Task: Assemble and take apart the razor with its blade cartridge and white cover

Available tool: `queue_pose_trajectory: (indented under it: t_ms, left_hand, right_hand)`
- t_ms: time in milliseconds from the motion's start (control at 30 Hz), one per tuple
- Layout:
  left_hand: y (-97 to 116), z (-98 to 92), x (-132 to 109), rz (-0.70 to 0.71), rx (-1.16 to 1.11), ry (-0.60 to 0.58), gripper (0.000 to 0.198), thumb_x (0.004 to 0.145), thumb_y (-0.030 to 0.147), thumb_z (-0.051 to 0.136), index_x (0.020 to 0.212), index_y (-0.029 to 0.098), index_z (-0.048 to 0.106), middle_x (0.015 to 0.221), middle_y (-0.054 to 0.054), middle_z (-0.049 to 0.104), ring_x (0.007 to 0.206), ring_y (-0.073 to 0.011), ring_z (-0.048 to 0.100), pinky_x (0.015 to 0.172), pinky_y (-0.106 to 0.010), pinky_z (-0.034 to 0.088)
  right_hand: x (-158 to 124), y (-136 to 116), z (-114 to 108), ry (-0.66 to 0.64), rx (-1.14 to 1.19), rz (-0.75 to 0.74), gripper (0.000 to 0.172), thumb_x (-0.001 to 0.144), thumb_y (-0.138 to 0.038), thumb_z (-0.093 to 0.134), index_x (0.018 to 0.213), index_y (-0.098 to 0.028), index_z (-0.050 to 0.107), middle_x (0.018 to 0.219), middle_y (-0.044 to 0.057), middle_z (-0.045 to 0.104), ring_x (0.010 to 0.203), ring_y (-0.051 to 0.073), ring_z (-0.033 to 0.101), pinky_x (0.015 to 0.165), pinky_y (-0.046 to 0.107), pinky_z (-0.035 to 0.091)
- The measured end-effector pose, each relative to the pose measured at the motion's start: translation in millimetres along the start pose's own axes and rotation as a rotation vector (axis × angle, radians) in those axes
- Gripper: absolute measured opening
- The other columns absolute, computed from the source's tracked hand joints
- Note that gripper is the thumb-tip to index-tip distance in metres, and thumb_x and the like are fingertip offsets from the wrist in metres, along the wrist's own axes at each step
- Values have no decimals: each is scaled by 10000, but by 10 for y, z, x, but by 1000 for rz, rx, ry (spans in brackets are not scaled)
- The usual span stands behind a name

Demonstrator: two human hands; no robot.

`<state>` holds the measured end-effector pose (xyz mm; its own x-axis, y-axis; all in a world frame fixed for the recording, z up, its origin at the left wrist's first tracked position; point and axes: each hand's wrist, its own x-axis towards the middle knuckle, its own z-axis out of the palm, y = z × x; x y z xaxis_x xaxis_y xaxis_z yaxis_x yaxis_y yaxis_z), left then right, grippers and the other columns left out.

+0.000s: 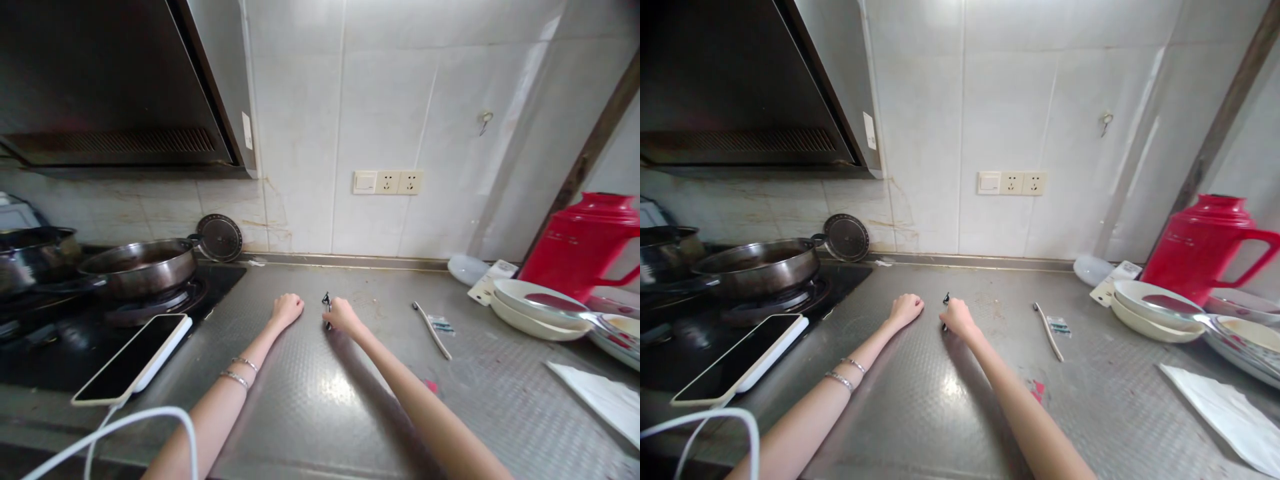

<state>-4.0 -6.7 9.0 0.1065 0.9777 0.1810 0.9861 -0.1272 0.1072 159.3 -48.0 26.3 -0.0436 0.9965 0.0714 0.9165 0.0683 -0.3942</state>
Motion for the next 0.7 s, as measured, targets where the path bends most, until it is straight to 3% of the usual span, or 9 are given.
queue_pose_trajectory:
  t_ms: [200,367,467,600,700]
  left_hand:
    - [12,-11,-17,-18,-9,-2,331,817,286,377,829,201,697,921,-104,680,889,-204,615,725,-269,416]
    - [-6,6,-6,-1,-13,-1,326,811,286,381,824,200,695,910,-108,681,872,-205,617,727,-278,418]
    - [-15,16,1,8,-16,5,328,811,295,379,823,202,693,899,-105,682,868,-209,618,718,-280,420]
    - [-15,23,5,8,-19,10,320,809,285,386,810,197,694,889,-110,683,854,-208,623,708,-276,421]
    - [-14,28,7,9,-21,13,322,814,286,384,799,194,693,876,-111,683,847,-213,625,702,-280,422]
  right_hand:
    - [13,-20,93,-7,-29,10,254,709,-180,523,900,-80,656,921,186,676,843,234,642,594,211,415]
    - [-44,124,-85,9,-34,-3,283,732,-232,519,922,-84,669,937,181,675,891,230,627,646,212,420]
    - [-126,377,-320,32,-45,-2,304,733,-221,516,970,-98,660,938,143,679,886,200,625,674,201,415]
    - [-283,880,-665,40,-103,76,238,738,-193,478,833,-106,678,710,107,686,697,171,646,597,200,402]
    - [-410,1300,-871,46,-168,163,223,723,-206,479,758,-98,671,657,126,671,661,190,641,555,218,392]
